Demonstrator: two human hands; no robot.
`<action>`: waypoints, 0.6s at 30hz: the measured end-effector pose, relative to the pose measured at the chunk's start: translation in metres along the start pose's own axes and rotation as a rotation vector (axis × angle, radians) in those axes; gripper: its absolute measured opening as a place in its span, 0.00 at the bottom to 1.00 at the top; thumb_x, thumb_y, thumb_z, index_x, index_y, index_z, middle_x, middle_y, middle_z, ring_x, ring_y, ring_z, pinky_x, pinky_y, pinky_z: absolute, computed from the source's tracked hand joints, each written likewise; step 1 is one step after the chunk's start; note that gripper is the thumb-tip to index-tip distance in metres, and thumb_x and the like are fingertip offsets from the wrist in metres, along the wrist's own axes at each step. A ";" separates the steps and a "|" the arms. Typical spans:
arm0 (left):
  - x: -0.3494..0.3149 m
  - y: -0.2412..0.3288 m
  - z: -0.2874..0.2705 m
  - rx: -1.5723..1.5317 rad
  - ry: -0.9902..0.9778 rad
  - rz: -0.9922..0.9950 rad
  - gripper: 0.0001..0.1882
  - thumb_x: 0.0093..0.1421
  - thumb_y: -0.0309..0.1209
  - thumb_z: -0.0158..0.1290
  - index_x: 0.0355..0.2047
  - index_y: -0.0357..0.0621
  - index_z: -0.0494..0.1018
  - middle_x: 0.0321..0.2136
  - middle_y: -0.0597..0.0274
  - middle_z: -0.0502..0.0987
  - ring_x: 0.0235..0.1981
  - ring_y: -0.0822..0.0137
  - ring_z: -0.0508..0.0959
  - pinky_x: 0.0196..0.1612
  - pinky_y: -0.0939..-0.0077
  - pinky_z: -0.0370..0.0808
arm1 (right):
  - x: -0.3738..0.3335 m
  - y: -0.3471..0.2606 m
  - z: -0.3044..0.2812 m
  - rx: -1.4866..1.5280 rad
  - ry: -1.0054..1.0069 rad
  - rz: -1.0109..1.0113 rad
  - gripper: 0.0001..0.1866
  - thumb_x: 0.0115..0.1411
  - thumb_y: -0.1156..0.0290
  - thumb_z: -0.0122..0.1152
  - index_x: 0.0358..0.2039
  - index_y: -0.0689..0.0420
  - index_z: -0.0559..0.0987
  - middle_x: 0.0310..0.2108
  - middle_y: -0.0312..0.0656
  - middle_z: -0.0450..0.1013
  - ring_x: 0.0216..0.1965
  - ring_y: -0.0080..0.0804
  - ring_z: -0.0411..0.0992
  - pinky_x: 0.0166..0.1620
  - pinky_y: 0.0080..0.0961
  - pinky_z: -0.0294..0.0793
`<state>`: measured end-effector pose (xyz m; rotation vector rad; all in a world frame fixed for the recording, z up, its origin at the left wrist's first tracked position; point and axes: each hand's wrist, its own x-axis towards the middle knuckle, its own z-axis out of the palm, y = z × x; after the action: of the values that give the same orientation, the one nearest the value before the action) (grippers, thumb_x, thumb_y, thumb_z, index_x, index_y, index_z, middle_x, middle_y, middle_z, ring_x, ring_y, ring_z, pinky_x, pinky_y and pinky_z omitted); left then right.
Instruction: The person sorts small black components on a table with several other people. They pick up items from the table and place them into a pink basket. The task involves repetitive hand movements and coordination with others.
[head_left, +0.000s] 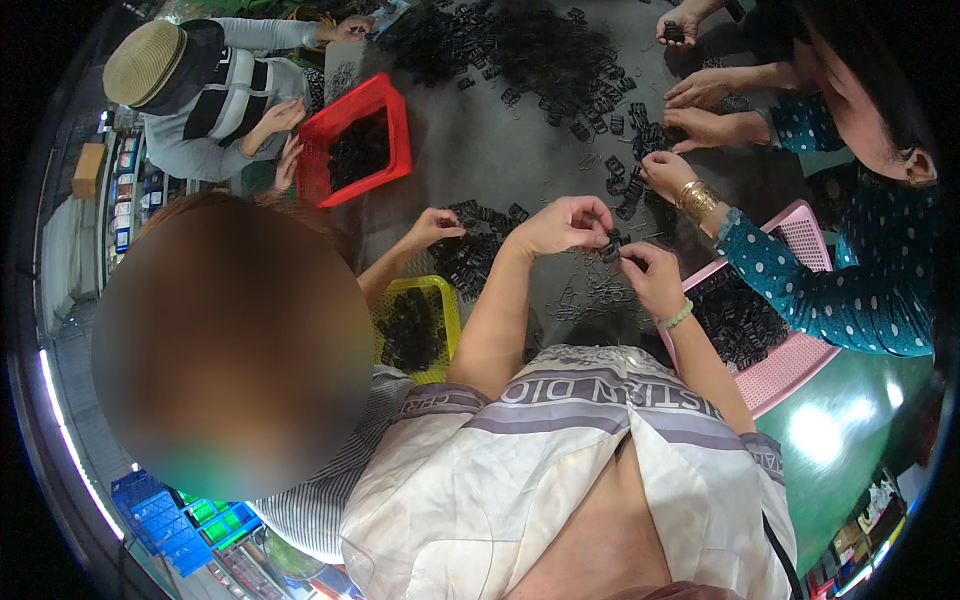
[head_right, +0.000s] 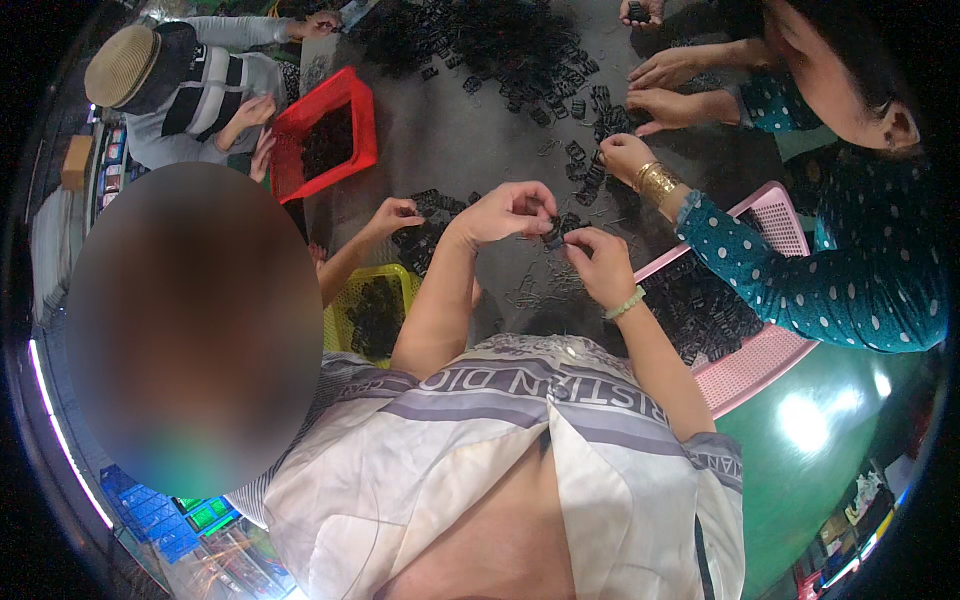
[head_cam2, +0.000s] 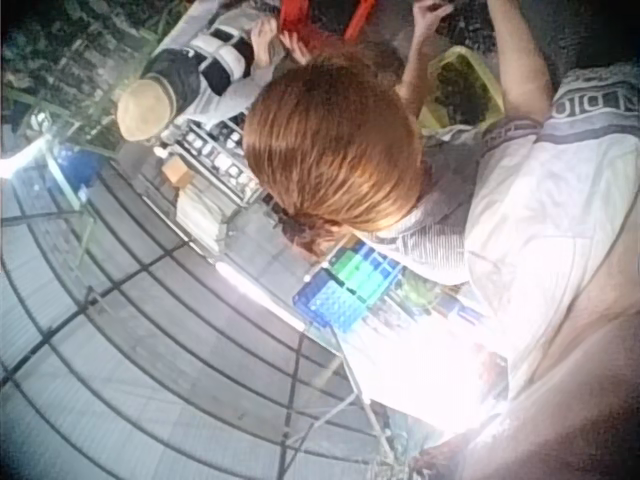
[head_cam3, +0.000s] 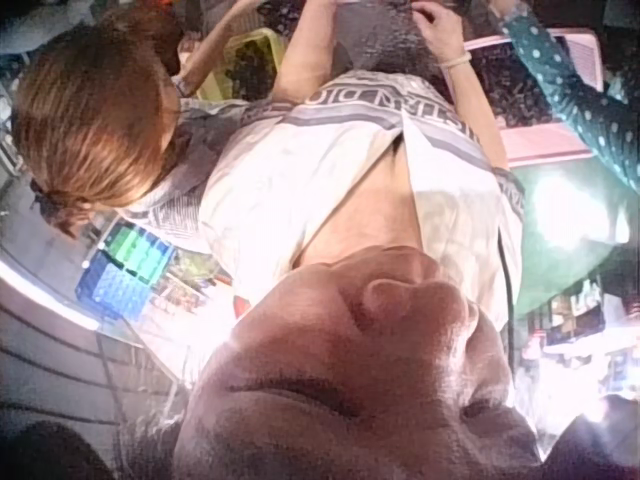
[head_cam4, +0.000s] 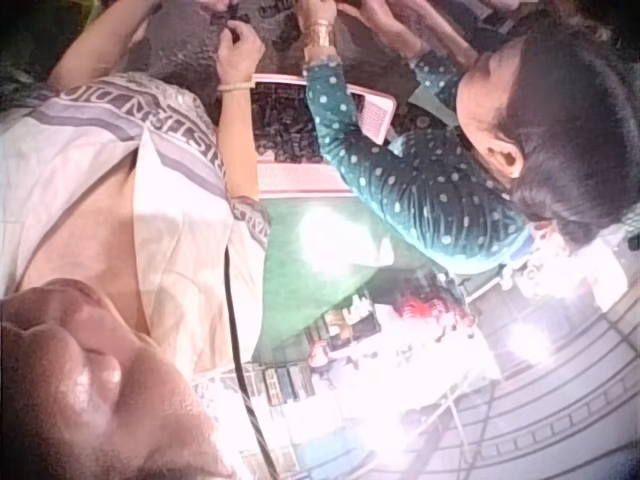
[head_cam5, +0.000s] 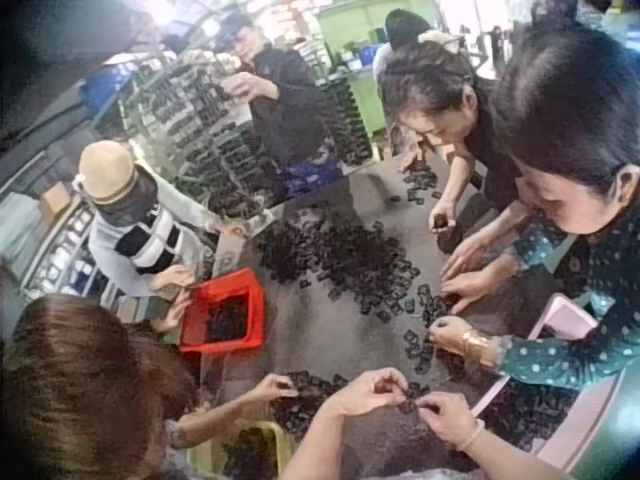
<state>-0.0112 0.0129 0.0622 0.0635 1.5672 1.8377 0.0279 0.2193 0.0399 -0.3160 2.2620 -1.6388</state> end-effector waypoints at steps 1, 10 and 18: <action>0.000 -0.001 0.003 0.015 0.002 0.003 0.11 0.49 0.23 0.57 0.33 0.40 0.69 0.20 0.70 0.71 0.22 0.80 0.69 0.26 0.86 0.66 | -0.001 -0.007 -0.001 -0.018 0.010 -0.004 0.07 0.48 0.76 0.57 0.29 0.64 0.77 0.27 0.47 0.74 0.31 0.41 0.73 0.35 0.29 0.70; 0.006 0.015 0.031 -0.035 0.284 -0.064 0.08 0.52 0.23 0.54 0.32 0.42 0.69 0.18 0.73 0.68 0.20 0.81 0.67 0.21 0.88 0.64 | -0.009 -0.034 -0.010 -0.577 0.257 -0.385 0.10 0.45 0.80 0.54 0.31 0.59 0.76 0.27 0.42 0.68 0.30 0.41 0.69 0.32 0.32 0.69; 0.012 -0.003 0.031 -0.692 0.343 -0.268 0.05 0.54 0.22 0.51 0.32 0.42 0.71 0.19 0.68 0.70 0.17 0.78 0.69 0.19 0.88 0.67 | 0.001 -0.029 -0.027 -0.628 0.199 -0.655 0.17 0.39 0.82 0.54 0.33 0.57 0.76 0.29 0.40 0.70 0.29 0.38 0.68 0.31 0.29 0.69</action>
<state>-0.0047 0.0453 0.0626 -0.7714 0.9947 2.1353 0.0160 0.2333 0.0745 -1.1950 2.9972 -1.1670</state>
